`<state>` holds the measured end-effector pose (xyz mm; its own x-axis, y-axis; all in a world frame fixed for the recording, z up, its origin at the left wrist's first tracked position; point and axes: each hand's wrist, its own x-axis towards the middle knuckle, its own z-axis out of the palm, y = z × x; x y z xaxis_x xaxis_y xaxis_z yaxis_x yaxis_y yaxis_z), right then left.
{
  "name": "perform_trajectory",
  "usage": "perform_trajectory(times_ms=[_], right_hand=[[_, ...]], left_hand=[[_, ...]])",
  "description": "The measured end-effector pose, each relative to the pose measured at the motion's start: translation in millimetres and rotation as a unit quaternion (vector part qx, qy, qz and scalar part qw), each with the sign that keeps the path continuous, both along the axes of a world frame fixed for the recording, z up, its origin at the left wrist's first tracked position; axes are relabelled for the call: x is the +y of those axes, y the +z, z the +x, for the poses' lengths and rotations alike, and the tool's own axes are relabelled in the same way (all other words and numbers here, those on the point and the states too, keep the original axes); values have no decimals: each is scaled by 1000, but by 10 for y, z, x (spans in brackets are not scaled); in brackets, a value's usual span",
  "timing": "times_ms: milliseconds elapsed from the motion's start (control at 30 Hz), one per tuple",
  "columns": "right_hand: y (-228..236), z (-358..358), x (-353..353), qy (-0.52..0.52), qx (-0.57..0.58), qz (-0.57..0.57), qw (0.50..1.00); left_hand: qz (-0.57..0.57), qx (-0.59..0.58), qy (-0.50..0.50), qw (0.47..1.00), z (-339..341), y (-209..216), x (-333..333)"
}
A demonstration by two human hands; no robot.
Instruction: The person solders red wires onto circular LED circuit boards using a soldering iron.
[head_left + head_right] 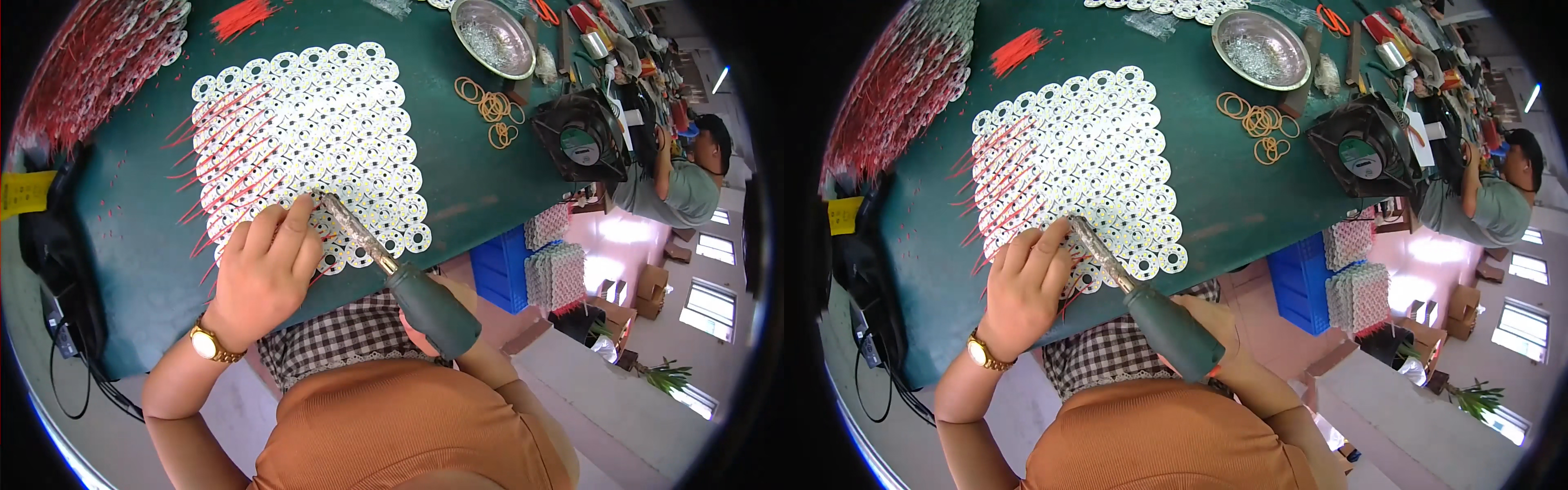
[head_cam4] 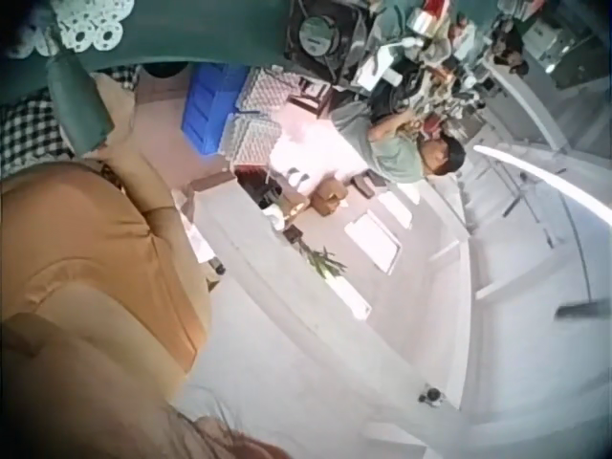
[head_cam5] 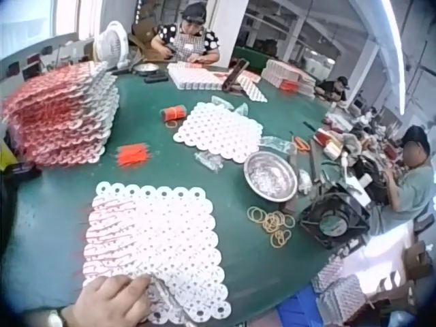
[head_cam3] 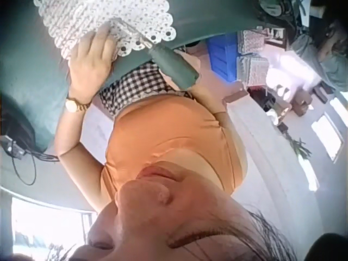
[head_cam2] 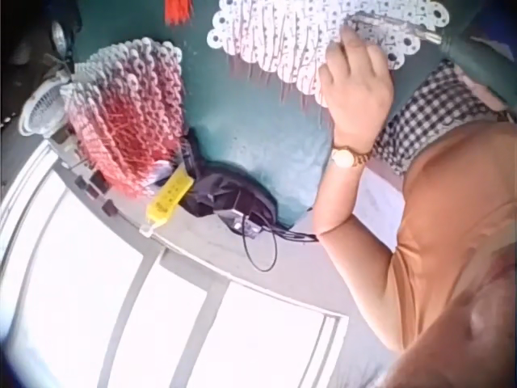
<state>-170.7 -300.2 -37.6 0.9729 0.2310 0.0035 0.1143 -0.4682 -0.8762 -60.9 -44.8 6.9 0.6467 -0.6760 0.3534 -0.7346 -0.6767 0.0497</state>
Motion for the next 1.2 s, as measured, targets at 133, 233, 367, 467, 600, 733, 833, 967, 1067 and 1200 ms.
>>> perform_trajectory(times_ms=[133,233,367,467,600,733,833,967,1067,1200], right_hand=[[78,47,-5,31,-52,-53,997],[100,56,-4,30,-44,-60,997],[90,26,18,-43,88,105,990],[108,84,-25,31,-66,-65,995],[61,-30,-51,-36,-44,-59,997],[177,-59,-52,-292,137,101,941],[555,164,-286,-80,-180,-173,965],[797,33,-702,-172,-168,-139,961],[1042,-287,-1302,-333,-174,-180,909],[2381,-291,-1453,-424,-159,-150,879]], left_hand=[[11,-7,13,1000,-30,-12,-25],[24,-11,20,999,-48,-21,-41],[20,-14,19,1000,-42,-21,-51],[21,-18,18,999,-43,-16,-40],[15,-20,16,1000,-37,-11,-41],[-4,-17,8,1000,-14,1,-27],[-3,-36,1,999,-25,-31,-13],[-23,-39,2,999,-31,-23,15],[-96,-14,28,995,-22,-25,86],[-260,85,143,951,53,41,227]])
